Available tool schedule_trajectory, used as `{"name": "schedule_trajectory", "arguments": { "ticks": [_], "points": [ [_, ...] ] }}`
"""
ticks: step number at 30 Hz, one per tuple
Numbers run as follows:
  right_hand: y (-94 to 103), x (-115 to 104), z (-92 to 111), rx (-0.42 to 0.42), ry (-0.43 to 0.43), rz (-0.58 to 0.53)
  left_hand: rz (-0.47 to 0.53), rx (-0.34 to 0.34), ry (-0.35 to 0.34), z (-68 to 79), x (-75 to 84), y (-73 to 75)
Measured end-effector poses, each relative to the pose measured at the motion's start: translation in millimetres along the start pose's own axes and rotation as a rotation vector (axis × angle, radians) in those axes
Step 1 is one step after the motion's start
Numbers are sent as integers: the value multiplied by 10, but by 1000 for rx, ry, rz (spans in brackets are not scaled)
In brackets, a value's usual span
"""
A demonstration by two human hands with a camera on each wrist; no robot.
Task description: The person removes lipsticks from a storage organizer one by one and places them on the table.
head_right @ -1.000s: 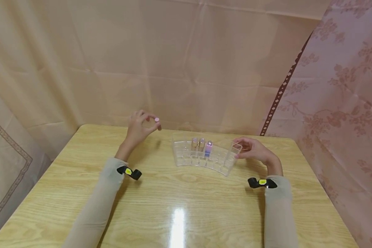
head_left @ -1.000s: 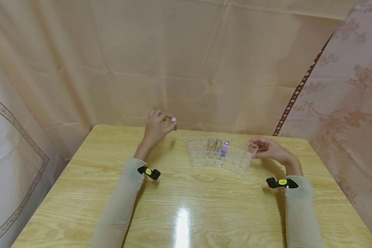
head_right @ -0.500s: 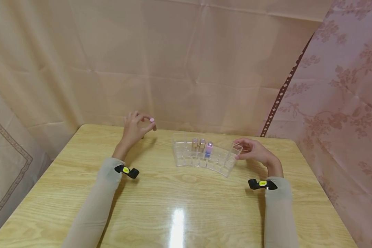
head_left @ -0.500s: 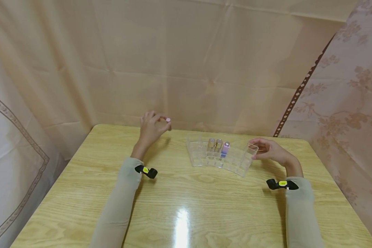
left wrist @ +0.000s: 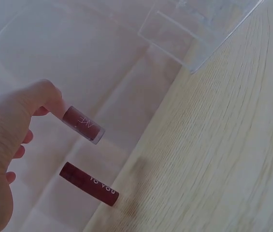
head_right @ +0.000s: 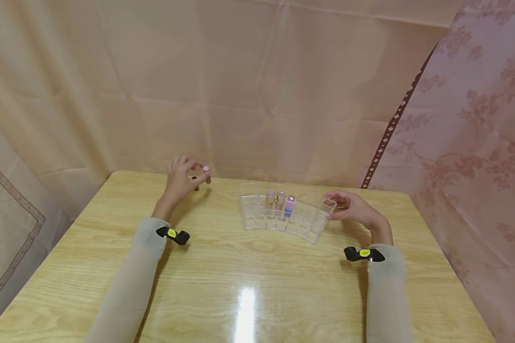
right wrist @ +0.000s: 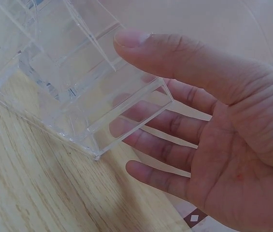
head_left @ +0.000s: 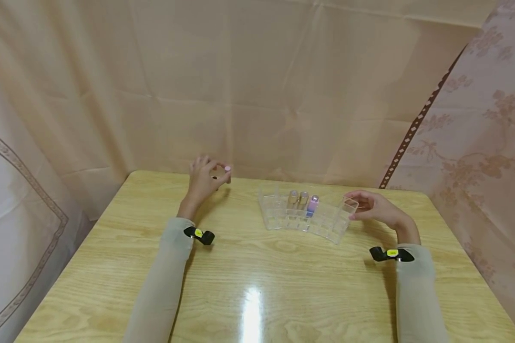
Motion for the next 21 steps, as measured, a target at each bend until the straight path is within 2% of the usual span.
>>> {"name": "schedule_trajectory", "arguments": {
  "ticks": [10, 21],
  "points": [
    [6, -28, -7, 2, -14, 12, -8, -55, 47, 13, -84, 15],
    [6, 2, -6, 1, -5, -4, -8, -47, 50, 27, -146, -8]
  ]
}}
Point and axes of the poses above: each hand's wrist, its own z-axis away from the middle knuckle, its own y-axis out of the back of the hand, x = y × z, the point moved 2 cm from there along -z, towards the middle knuckle, and after that the axes turned 2 degrees about y, right-handed, at the moved point
